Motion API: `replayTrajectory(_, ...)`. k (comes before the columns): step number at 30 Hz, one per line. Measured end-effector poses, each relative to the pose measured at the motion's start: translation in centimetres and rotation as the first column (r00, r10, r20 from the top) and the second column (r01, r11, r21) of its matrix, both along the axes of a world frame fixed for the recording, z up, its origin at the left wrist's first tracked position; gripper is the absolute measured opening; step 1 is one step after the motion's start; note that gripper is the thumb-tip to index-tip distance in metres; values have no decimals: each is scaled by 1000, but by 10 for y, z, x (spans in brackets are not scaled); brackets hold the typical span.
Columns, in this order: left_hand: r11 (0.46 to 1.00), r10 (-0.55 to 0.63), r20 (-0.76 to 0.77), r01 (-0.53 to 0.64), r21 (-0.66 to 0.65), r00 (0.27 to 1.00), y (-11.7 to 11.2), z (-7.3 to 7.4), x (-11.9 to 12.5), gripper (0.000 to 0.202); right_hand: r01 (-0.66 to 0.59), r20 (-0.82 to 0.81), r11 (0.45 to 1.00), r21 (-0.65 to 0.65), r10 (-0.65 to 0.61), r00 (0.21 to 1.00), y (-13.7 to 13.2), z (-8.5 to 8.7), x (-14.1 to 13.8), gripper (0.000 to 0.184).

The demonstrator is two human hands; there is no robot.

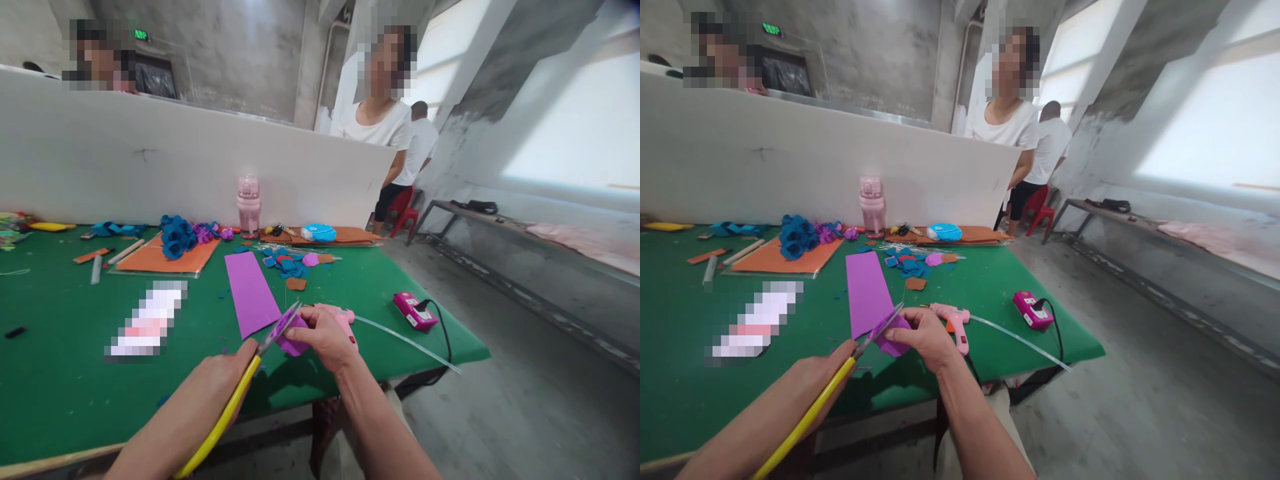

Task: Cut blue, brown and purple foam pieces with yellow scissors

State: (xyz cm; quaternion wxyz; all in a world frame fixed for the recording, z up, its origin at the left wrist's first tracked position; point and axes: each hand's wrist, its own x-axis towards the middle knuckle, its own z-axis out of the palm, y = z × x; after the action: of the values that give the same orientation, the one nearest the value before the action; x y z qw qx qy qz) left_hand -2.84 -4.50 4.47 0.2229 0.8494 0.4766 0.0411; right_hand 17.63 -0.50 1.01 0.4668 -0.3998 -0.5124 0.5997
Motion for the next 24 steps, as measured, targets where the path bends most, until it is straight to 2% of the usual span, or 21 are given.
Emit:
replayTrajectory(7,1000,-16,183,15,5,983,0,-10,-5,11,7,-5,1000,11,-7,1000,-1,2,1,17)
replayTrajectory(10,1000,-12,250,18,-19,968,1,-9,-9,14,3,-29,1000,24,-2,1000,-1,5,2,18)
replayTrajectory(12,999,39,327,-32,-28,944,4,-8,-11,16,12,-52,1000,9,-11,999,0,6,2,16)
replayTrajectory(14,993,115,441,-112,-33,890,10,-8,-11,21,39,-74,999,-10,-39,996,0,7,0,14)
replayTrajectory(16,981,179,572,-186,-47,800,17,-8,-10,29,84,-100,996,-15,-85,991,0,7,-5,14)
replayTrajectory(21,955,274,783,-252,-155,558,26,-4,4,41,161,-165,986,-37,-165,972,-2,6,-24,16)
replayTrajectory(24,944,301,809,-278,-177,505,25,-2,12,42,183,-191,982,-46,-188,963,-3,5,-36,18)
